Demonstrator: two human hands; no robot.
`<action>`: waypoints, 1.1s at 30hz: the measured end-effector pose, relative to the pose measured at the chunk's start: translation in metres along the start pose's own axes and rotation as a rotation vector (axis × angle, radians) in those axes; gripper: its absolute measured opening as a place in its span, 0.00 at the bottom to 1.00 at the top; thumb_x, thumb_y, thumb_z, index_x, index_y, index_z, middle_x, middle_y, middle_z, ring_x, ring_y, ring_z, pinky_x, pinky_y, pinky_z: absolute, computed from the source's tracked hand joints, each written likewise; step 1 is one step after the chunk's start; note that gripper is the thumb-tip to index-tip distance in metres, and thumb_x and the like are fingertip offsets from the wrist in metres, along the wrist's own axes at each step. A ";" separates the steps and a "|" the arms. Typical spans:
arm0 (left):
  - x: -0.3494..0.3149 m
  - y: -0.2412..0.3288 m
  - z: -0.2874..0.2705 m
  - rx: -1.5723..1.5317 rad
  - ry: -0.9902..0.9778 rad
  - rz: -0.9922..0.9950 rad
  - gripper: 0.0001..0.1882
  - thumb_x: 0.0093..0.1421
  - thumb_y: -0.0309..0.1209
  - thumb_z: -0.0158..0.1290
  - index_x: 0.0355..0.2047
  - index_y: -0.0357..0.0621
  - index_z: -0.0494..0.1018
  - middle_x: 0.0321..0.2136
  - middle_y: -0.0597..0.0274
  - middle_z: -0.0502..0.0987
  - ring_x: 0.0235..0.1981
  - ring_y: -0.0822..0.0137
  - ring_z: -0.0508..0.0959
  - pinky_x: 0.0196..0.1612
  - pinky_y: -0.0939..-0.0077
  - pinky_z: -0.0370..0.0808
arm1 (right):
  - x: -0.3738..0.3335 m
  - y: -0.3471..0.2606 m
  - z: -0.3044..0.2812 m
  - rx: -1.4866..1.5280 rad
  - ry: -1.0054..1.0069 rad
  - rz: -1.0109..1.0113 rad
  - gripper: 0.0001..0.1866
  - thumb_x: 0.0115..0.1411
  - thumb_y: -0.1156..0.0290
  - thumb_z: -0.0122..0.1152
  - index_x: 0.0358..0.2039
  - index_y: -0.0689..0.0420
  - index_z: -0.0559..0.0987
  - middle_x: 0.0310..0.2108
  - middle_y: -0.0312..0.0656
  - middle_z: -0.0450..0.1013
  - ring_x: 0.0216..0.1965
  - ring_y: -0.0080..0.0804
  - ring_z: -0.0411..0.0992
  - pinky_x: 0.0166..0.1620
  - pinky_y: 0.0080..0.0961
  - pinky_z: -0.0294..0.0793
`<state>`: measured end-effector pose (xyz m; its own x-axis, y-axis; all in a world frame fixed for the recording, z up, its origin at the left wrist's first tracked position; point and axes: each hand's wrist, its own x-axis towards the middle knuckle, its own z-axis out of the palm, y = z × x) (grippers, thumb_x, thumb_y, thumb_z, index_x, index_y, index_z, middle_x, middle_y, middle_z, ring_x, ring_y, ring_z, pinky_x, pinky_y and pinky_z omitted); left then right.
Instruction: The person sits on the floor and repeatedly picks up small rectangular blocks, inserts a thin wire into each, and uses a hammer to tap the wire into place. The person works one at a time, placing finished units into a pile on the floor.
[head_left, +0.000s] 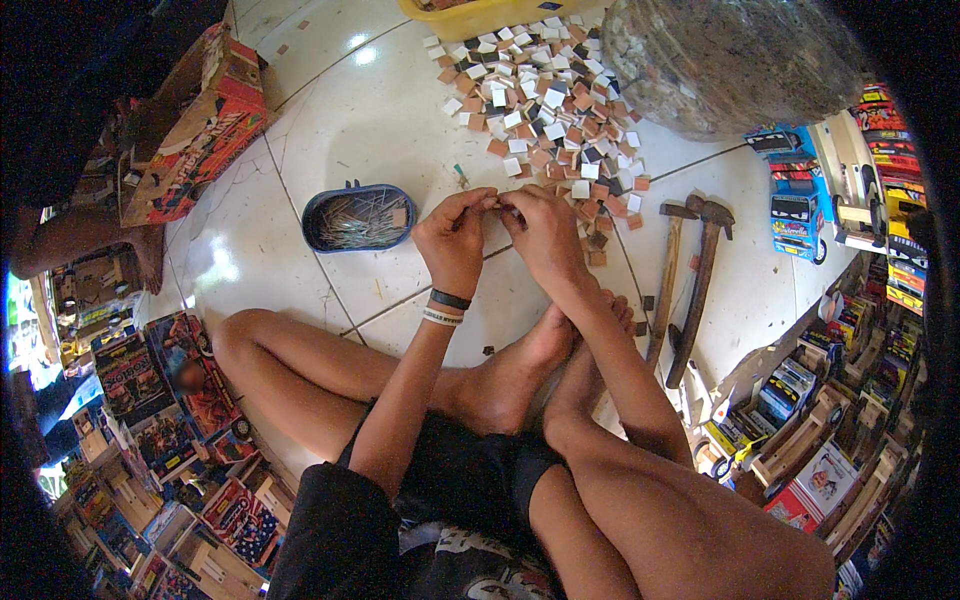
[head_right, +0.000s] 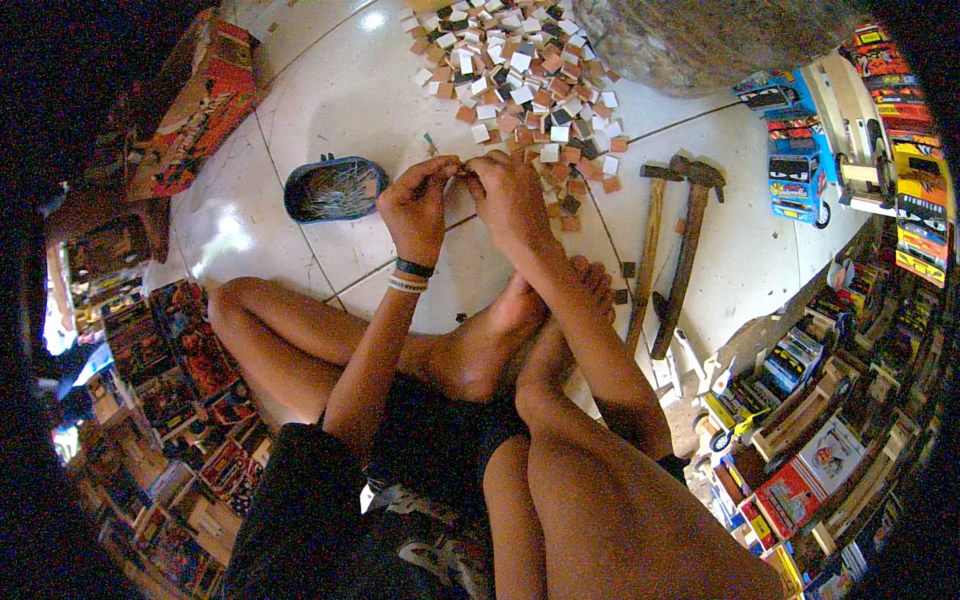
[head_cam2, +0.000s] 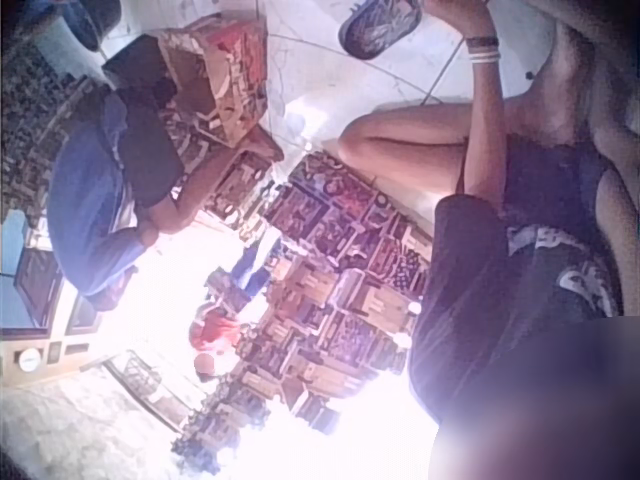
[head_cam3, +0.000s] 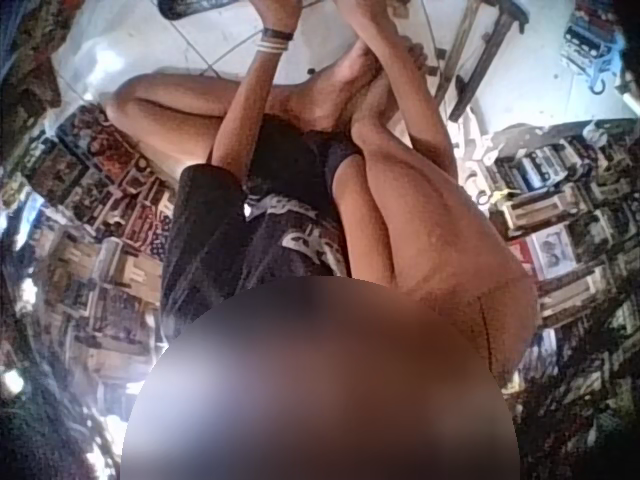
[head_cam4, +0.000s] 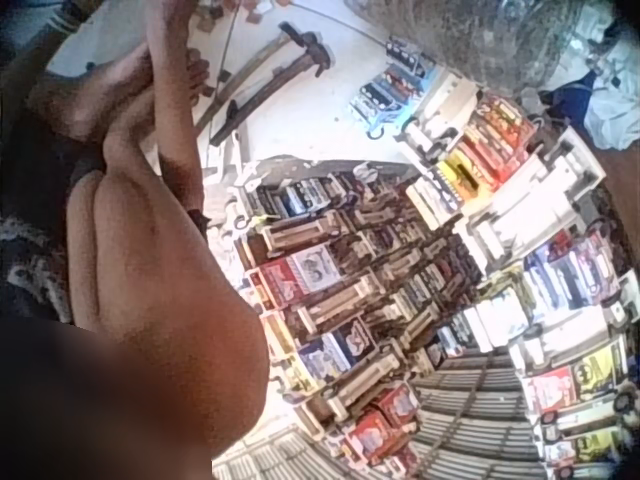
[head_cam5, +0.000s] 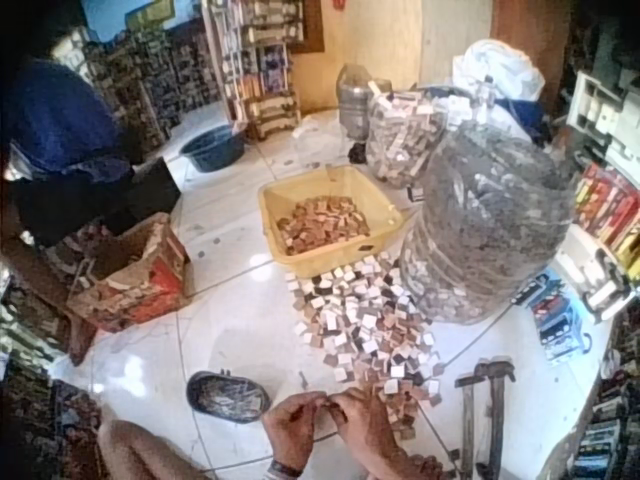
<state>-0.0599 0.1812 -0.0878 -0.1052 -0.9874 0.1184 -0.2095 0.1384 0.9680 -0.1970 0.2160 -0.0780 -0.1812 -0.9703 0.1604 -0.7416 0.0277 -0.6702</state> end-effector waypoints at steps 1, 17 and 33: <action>0.000 0.000 0.000 0.006 0.003 0.015 0.05 0.63 0.20 0.62 0.39 0.35 0.85 0.37 0.57 0.88 0.38 0.69 0.86 0.45 0.75 0.81 | -0.001 -0.002 -0.002 -0.026 0.020 -0.008 0.13 0.57 0.78 0.71 0.44 0.60 0.84 0.40 0.48 0.81 0.38 0.48 0.80 0.43 0.38 0.79; 0.000 -0.004 -0.001 0.022 -0.009 0.123 0.14 0.59 0.08 0.55 0.39 0.35 0.84 0.37 0.55 0.88 0.37 0.66 0.88 0.43 0.75 0.83 | -0.157 0.078 -0.116 -0.342 0.140 0.607 0.17 0.65 0.66 0.67 0.47 0.65 0.77 0.43 0.55 0.78 0.42 0.51 0.77 0.48 0.45 0.75; -0.001 -0.005 0.000 0.007 0.018 0.147 0.12 0.58 0.10 0.55 0.36 0.33 0.84 0.35 0.54 0.88 0.35 0.67 0.87 0.42 0.75 0.83 | -0.088 -0.050 -0.128 -0.080 -0.181 0.129 0.35 0.68 0.79 0.58 0.74 0.45 0.65 0.38 0.56 0.79 0.35 0.57 0.79 0.36 0.44 0.79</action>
<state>-0.0587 0.1815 -0.0932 -0.1181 -0.9575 0.2632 -0.1993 0.2826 0.9383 -0.2268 0.3308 0.0338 -0.1642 -0.9846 -0.0598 -0.7702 0.1658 -0.6159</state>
